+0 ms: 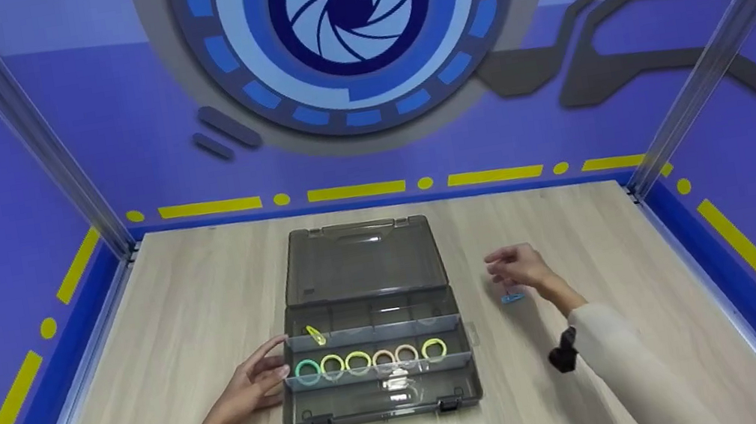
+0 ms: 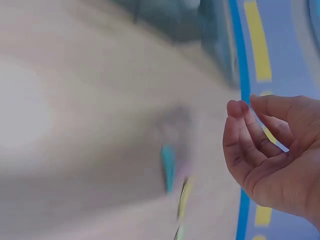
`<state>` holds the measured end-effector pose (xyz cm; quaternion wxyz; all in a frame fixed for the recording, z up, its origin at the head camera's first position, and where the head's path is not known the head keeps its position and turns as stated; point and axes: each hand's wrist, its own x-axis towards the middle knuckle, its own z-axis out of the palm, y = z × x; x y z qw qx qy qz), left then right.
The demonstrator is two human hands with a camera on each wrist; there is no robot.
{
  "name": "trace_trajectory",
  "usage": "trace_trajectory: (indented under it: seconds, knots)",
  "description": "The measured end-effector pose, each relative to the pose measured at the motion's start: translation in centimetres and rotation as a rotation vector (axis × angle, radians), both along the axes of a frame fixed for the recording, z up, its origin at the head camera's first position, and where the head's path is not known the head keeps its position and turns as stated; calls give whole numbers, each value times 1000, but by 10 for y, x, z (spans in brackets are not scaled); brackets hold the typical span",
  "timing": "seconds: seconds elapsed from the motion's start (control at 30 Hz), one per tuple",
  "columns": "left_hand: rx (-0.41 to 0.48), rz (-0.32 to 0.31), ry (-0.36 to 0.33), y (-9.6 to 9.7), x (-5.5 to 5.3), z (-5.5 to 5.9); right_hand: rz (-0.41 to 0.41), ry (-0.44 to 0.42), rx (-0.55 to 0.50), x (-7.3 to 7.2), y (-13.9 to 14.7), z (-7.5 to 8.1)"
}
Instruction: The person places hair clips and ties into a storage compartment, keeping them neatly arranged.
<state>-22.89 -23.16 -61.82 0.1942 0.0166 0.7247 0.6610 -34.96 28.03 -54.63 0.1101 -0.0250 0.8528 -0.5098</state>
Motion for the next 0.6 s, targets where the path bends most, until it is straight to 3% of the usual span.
trace_trajectory:
  seconds: [0.27, 0.6]
  knots:
    - [-6, 19, -7, -1, 0, 0, -62, -66, 78, 16, 39, -11]
    - [5, 4, -10, -1, -1, 0, -144, -197, 217, 38, 44, -24]
